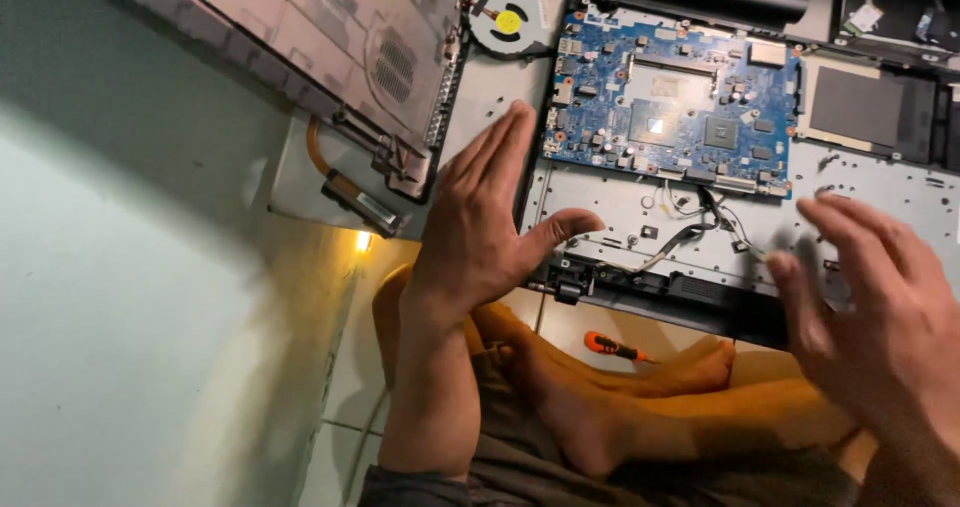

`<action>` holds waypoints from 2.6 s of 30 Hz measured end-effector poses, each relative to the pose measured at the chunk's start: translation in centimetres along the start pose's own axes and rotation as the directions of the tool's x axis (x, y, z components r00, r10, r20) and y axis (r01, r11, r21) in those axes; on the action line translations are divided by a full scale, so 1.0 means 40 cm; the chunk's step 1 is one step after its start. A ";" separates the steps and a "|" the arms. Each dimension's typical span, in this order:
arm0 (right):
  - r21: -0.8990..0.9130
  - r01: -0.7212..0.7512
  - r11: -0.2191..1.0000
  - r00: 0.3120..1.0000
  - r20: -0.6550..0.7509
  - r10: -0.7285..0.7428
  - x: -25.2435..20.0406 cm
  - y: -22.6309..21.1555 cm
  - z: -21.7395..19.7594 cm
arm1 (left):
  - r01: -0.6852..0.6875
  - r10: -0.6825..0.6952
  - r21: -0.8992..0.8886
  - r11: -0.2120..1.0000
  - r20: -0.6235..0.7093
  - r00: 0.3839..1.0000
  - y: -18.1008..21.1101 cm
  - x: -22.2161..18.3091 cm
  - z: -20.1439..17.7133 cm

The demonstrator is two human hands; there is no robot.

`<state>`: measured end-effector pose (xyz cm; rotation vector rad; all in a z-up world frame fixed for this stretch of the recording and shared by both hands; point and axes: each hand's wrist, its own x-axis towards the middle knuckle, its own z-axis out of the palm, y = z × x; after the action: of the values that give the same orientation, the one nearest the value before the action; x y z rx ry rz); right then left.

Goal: Removing a motherboard from a laptop chassis, inspecting it, and cleaning it with a brush.

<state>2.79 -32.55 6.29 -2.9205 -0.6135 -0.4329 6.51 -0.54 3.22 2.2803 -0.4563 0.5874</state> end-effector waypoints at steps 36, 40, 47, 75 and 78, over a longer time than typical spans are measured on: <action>0.087 -0.148 0.985 0.986 0.096 0.140 0.108 0.112 0.002 | 0.089 -0.102 0.104 0.991 0.123 0.987 0.002 0.024 0.024; 0.022 -0.124 0.992 0.990 0.078 0.122 0.104 0.121 0.018 | 0.095 -0.104 0.087 0.992 0.101 0.989 0.000 0.021 0.028; -0.178 -0.117 0.977 0.987 0.086 0.134 0.107 0.116 0.028 | 0.081 -0.088 0.099 0.992 0.072 0.993 0.004 0.020 0.021; -0.086 -0.296 0.951 0.954 0.017 0.298 0.192 0.019 0.057 | 0.066 -0.076 0.118 0.991 0.082 0.994 -0.013 0.009 0.039; 0.029 -0.394 0.918 0.915 0.104 0.390 0.212 0.025 0.060 | 0.054 -0.067 0.123 0.991 0.104 0.992 -0.023 0.004 0.046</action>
<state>11.23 -29.83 6.52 -2.9231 -0.0341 -0.2238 7.60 -1.30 1.63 2.4402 -0.4116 0.4742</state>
